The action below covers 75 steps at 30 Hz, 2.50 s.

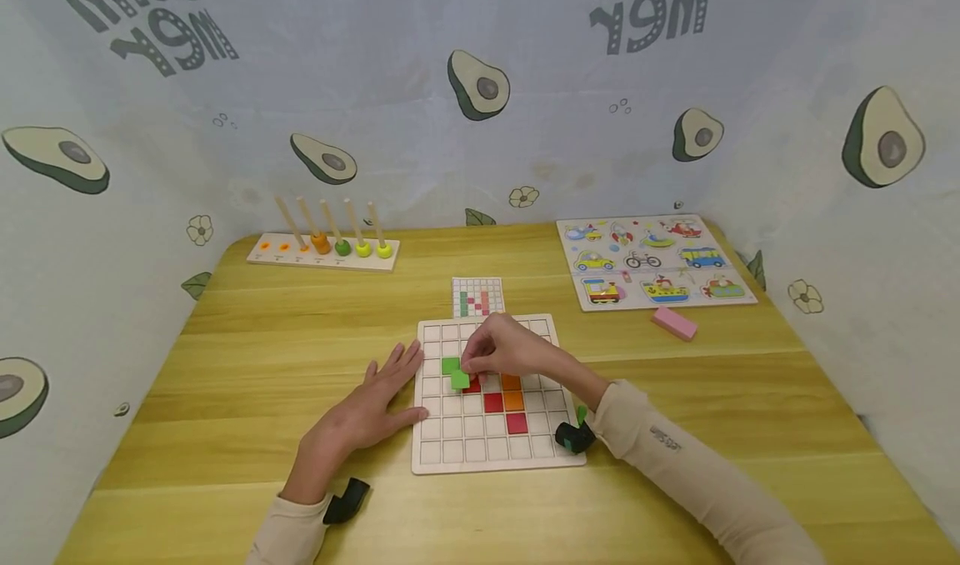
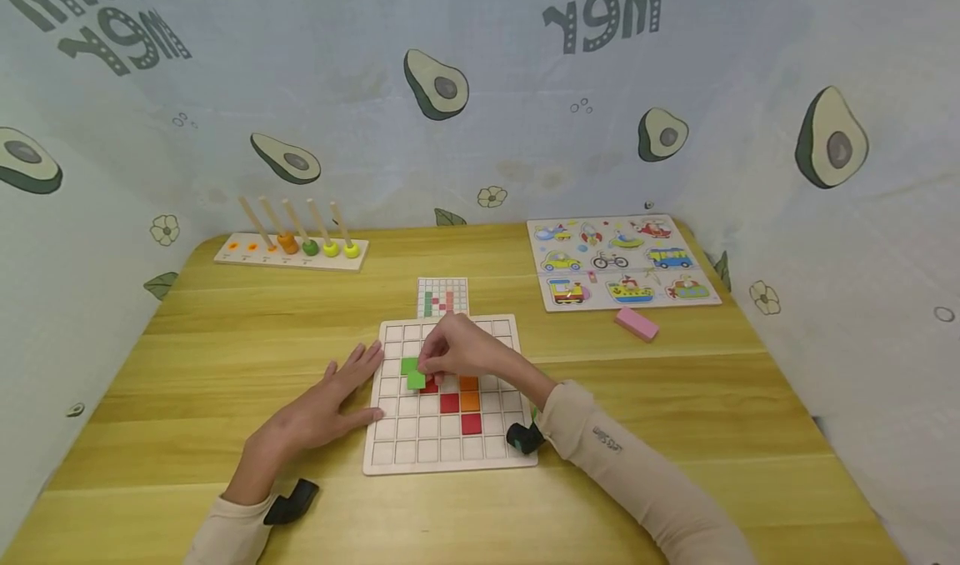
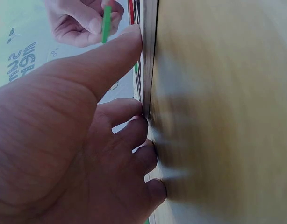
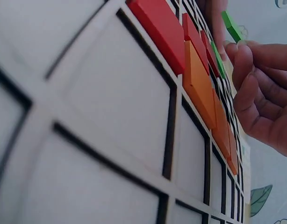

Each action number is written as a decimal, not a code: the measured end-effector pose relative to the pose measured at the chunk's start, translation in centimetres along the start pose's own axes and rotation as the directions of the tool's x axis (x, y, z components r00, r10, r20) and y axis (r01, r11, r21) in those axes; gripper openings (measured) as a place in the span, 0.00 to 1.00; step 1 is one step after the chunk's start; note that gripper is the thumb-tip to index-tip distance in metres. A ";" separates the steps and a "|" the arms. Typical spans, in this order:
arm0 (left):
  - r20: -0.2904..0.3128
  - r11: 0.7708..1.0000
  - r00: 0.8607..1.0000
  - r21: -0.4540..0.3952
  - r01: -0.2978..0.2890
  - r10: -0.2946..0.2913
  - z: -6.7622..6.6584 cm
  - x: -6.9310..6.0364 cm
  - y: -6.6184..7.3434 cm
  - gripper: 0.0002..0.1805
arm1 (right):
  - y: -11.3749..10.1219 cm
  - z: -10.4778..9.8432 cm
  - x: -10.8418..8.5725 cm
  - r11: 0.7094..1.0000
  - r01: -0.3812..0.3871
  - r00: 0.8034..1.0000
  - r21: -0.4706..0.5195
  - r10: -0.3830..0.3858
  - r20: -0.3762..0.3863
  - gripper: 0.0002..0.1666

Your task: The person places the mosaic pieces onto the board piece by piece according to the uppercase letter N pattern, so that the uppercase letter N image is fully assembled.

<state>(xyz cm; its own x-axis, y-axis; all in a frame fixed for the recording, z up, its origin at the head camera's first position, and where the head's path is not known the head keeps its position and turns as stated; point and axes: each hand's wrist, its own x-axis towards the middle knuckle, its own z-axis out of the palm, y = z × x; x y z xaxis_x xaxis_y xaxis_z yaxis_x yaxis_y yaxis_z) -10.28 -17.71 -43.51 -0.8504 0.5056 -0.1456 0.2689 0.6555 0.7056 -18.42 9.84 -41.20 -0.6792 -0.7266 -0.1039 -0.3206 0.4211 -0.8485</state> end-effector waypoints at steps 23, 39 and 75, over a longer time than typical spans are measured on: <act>0.001 1.000 1.000 0.011 0.014 -0.014 -0.1 0.0 0.2 0.47 | 0.0 1.2 1.1 0.998 0.007 1.000 -0.062 -0.008 -0.013 0.09; 0.001 1.000 1.000 0.009 0.018 -0.018 0.0 0.0 0.2 0.47 | -0.1 1.5 1.2 0.992 0.018 1.000 -0.127 -0.019 -0.008 0.09; 0.004 1.000 1.000 0.008 0.006 -0.006 -0.1 0.0 0.1 0.47 | -0.5 1.5 1.2 0.982 0.050 0.999 -0.180 -0.048 0.016 0.06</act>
<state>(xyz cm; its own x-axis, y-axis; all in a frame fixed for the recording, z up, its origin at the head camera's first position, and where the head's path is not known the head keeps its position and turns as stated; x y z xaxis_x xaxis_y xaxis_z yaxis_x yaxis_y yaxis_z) -10.28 -17.69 -43.38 -0.8503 0.5038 -0.1524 0.2676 0.6631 0.6990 -18.06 7.98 -41.61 -0.6527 -0.7543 -0.0714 -0.4673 0.4750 -0.7457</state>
